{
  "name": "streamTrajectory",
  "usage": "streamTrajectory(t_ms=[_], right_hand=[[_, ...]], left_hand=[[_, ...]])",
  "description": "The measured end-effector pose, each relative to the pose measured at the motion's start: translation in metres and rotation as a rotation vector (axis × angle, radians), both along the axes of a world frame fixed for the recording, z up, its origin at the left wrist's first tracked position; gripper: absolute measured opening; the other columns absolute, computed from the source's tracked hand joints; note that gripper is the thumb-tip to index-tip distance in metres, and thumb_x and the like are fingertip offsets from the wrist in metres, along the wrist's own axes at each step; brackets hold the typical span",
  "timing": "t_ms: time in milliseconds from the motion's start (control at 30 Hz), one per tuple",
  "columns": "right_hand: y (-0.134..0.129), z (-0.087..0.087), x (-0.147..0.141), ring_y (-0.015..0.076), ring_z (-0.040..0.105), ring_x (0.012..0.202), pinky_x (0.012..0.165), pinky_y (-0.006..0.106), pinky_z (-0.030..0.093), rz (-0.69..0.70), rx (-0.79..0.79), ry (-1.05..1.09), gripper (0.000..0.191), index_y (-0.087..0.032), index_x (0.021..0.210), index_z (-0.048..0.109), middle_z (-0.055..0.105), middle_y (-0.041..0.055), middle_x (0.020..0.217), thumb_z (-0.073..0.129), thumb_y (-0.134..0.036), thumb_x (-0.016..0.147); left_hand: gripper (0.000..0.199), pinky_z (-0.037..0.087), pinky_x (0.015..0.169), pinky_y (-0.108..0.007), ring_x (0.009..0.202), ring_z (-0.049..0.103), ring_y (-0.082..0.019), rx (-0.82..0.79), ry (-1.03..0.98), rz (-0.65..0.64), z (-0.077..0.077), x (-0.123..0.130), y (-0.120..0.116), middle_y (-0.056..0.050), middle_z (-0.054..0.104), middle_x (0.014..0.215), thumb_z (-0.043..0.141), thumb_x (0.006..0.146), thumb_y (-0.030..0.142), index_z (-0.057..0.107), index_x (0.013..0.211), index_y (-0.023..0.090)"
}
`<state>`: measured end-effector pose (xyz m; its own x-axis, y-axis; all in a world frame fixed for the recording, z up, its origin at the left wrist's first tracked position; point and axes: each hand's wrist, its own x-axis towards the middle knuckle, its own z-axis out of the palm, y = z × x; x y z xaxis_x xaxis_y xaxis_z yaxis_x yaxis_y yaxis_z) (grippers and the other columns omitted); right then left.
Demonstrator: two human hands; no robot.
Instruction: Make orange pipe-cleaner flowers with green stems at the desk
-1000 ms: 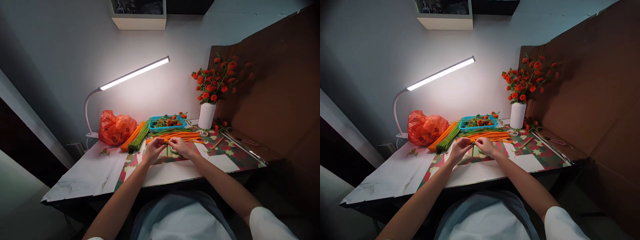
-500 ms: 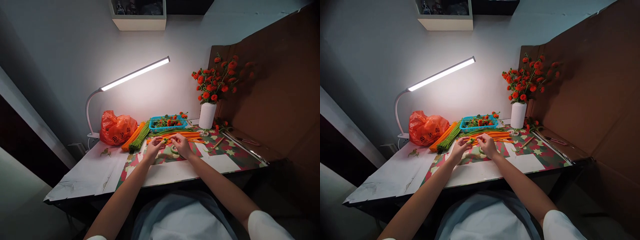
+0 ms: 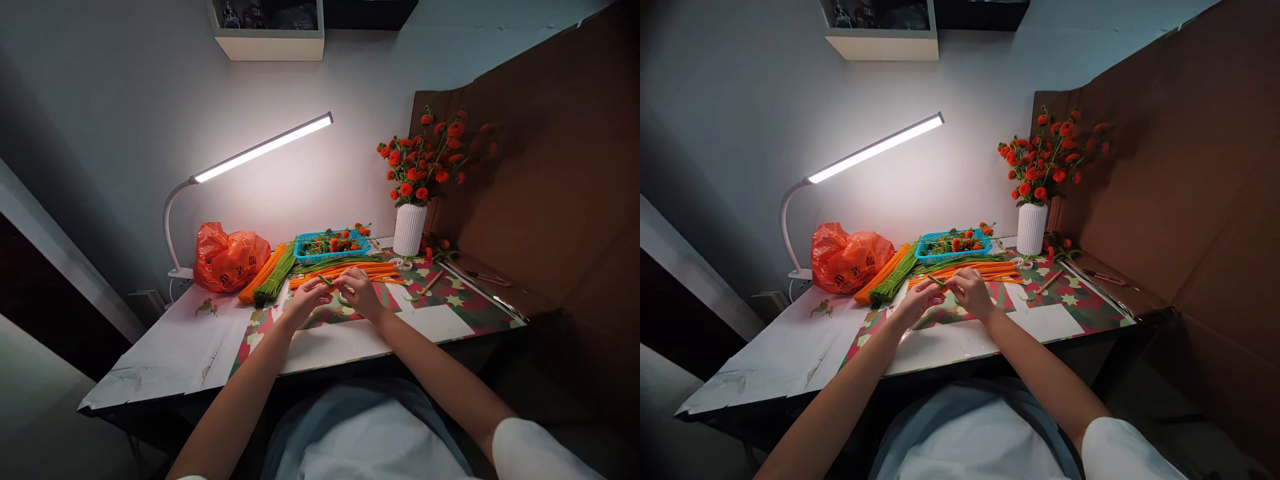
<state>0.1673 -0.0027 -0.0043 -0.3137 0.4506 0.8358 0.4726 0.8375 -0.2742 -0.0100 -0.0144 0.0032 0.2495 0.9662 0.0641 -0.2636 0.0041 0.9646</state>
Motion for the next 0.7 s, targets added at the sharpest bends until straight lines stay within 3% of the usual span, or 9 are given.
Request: streamTrajectory(t_ms=[100, 367, 533, 700], right_hand=[[-0.002, 0.001, 0.001, 0.0168, 0.052, 0.078, 0.074, 0.032, 0.035, -0.017, 0.056, -0.041, 0.024, -0.021, 0.084, 0.066, 0.064, 0.0032, 0.081, 0.047, -0.029, 0.095], [-0.008, 0.0, -0.003, 0.0175, 0.052, 0.081, 0.076, 0.033, 0.03, -0.133, 0.194, -0.187, 0.026, -0.019, 0.086, 0.063, 0.065, 0.0048, 0.085, 0.04, -0.026, 0.097], [-0.01, -0.004, -0.011, 0.0176, 0.052, 0.08, 0.073, 0.032, 0.029, -0.205, 0.073, -0.095, 0.021, -0.019, 0.083, 0.062, 0.065, 0.0043, 0.083, 0.045, -0.023, 0.095], [-0.008, -0.007, -0.015, 0.0177, 0.053, 0.08, 0.072, 0.031, 0.031, -0.17, -0.071, 0.042, 0.019, -0.02, 0.081, 0.061, 0.062, 0.0033, 0.08, 0.047, -0.022, 0.093]], left_hand=[[0.048, 0.051, 0.072, -0.028, 0.067, 0.064, -0.013, 0.06, 0.042, -0.022, -0.002, -0.002, 0.0, -0.005, 0.07, 0.082, 0.083, 0.059, 0.034, 0.07, 0.102, 0.016], [0.05, 0.052, 0.071, -0.031, 0.062, 0.063, -0.012, 0.147, 0.097, 0.076, -0.007, -0.004, 0.002, -0.001, 0.068, 0.068, 0.085, 0.054, 0.037, 0.072, 0.098, 0.016], [0.044, 0.052, 0.063, -0.026, 0.061, 0.063, -0.013, 0.268, 0.133, 0.111, -0.01, -0.001, 0.003, -0.001, 0.067, 0.065, 0.085, 0.056, 0.033, 0.072, 0.093, 0.015], [0.04, 0.051, 0.061, -0.024, 0.06, 0.063, -0.012, 0.343, 0.17, 0.129, -0.014, 0.0, 0.007, -0.001, 0.066, 0.065, 0.082, 0.059, 0.031, 0.072, 0.093, 0.014]])
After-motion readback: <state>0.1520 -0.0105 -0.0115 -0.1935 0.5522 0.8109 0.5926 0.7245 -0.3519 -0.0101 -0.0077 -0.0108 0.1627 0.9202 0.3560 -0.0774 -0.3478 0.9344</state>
